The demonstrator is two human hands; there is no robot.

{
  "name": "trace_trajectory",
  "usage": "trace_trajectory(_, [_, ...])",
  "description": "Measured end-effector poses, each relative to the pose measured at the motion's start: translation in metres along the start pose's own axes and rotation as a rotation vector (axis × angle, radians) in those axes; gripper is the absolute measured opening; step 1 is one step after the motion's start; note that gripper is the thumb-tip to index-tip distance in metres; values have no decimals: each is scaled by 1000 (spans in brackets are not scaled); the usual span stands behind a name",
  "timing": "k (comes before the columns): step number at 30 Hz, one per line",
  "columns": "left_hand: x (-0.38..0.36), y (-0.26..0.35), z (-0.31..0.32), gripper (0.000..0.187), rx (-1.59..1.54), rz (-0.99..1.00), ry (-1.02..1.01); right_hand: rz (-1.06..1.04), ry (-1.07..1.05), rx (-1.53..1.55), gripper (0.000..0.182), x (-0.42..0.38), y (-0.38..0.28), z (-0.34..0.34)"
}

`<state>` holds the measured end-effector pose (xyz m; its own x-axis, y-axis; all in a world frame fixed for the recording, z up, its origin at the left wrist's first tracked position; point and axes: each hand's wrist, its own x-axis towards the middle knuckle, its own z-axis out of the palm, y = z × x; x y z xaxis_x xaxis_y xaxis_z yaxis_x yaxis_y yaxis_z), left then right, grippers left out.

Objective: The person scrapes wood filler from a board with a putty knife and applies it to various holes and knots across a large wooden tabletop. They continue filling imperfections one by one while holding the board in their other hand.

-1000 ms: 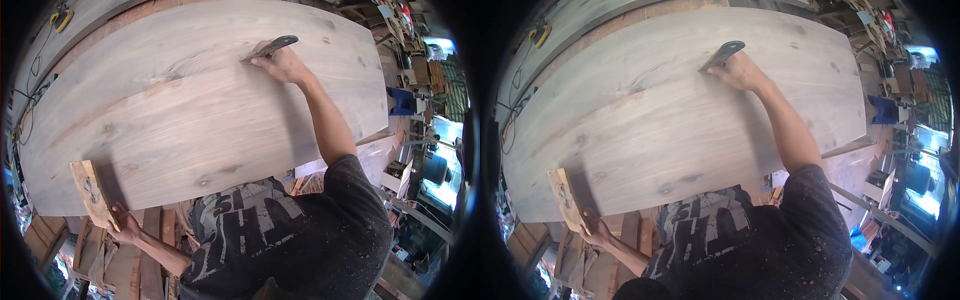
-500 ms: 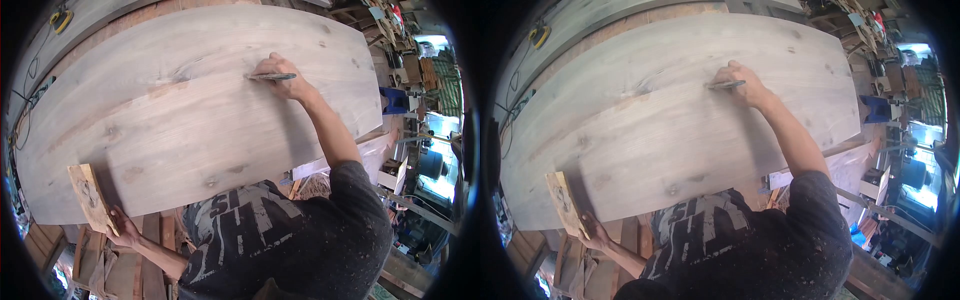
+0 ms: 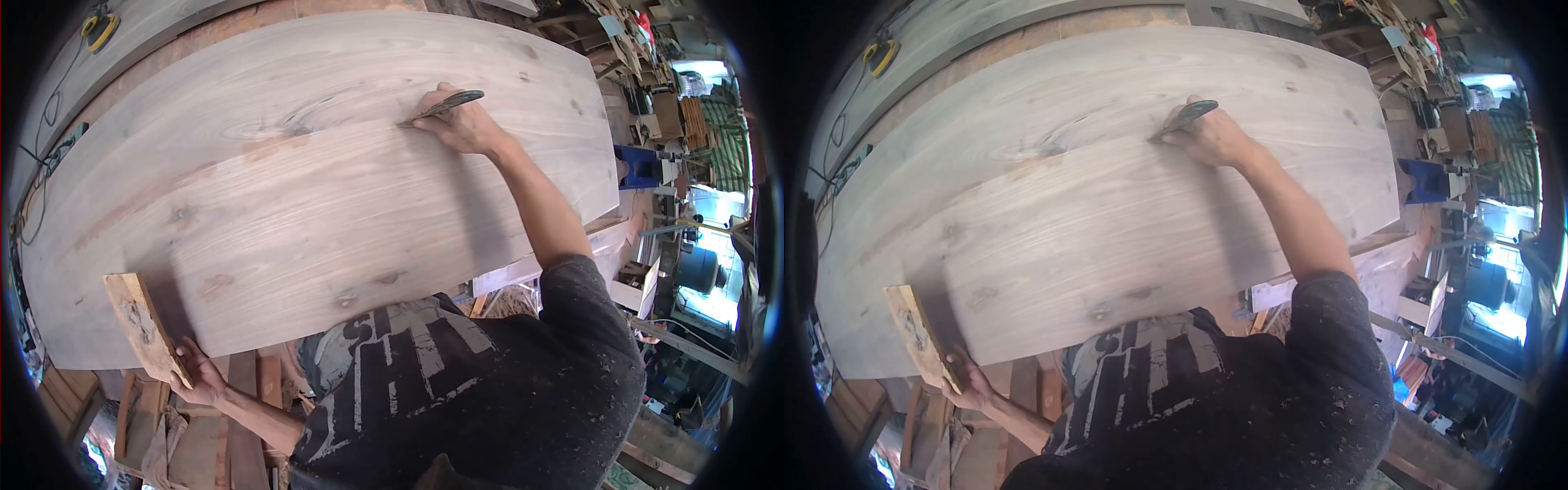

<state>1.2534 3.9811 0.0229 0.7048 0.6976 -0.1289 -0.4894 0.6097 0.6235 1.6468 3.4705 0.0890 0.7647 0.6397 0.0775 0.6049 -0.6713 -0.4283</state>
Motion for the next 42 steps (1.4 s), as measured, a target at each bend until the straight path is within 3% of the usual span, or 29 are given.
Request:
trace_trajectory(8, [-1,4,-3,54,2,-12,-17,-46,24,30,12,15,-12,9])
trace_trajectory(11, [0,1,4,53,-26,-18,-40,31,-44,53,11,16,-26,-3])
trace_trajectory(13, [0,2,8,50,-24,-16,-43,98,33,125,11,31,-23,7])
trace_trajectory(16, [0,0,13,48,-13,-17,-51,-72,99,85,15,62,-29,22])
trace_trajectory(20, [-3,1,11,52,-6,-20,-39,-59,51,46,16,90,-48,32])
trace_trajectory(25, [-1,-2,10,53,-30,-15,-38,-200,139,-78,10,102,-45,51])
trace_trajectory(28, [-2,0,7,55,-28,5,-23,-185,-42,5,11,92,-50,43])
trace_trajectory(32, [-1,-2,8,57,-42,3,-5,-215,-42,-21,13,103,-50,27])
trace_trajectory(35, [-1,-2,4,57,-44,16,29,-184,13,-49,18,111,-51,36])
trace_trajectory(37, [0,-3,4,57,-38,15,26,-291,127,12,15,107,-42,55])
trace_trajectory(42, [-1,-4,13,56,-51,-2,1,-348,-39,-89,18,109,-45,32])
